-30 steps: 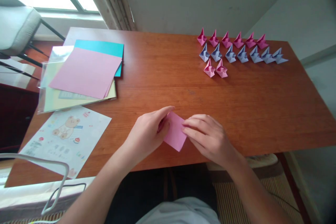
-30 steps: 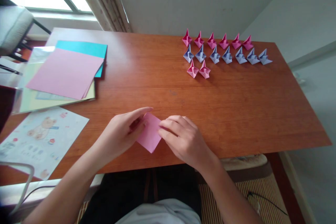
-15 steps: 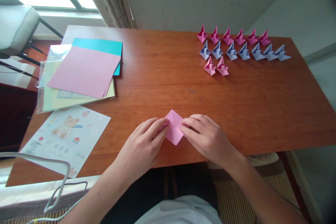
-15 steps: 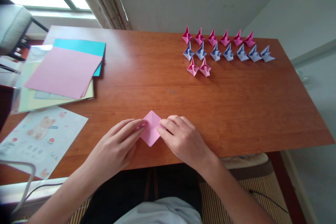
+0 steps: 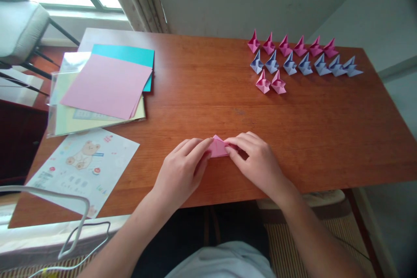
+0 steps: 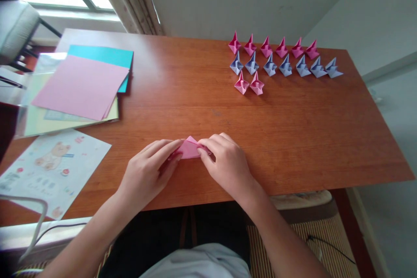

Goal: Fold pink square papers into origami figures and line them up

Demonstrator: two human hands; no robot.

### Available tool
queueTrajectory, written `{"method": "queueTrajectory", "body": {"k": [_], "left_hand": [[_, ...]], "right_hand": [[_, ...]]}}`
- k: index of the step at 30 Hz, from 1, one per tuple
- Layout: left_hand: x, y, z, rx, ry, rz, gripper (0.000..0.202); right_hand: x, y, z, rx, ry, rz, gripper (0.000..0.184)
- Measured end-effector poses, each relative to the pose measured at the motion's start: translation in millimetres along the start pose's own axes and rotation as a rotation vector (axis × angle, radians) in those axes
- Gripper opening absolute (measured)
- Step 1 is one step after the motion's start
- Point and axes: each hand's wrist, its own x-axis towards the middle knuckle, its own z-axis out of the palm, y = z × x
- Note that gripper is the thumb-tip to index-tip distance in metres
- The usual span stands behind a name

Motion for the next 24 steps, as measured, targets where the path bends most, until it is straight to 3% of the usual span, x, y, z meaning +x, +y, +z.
{"method": "queueTrajectory", "body": {"k": [5, 14, 21, 24], "left_hand": [[0.3, 2.3, 4.3, 0.011, 0.022, -0.064, 0.03], [-0.8, 10.2, 6.8, 0.065, 0.056, -0.044, 0.028], [-21.1, 40.2, 6.4, 0.217, 0.024, 0.043, 0.046], [-28.2, 55.0, 8.3, 0.258, -0.073, 0.021, 0.058]], "right_hand": [[0.1, -6.2, 4.2, -0.076, 0.043, 0.083, 0.012], [-3.1, -13.5, 10.6, -0.151, 0.112, 0.173, 0.021], [-0.3, -19.1, 11.5, -0.19, 0.09, 0.228, 0.02], [-1.1, -21.0, 12.0, -0.197, 0.079, 0.253, 0.019]]}}
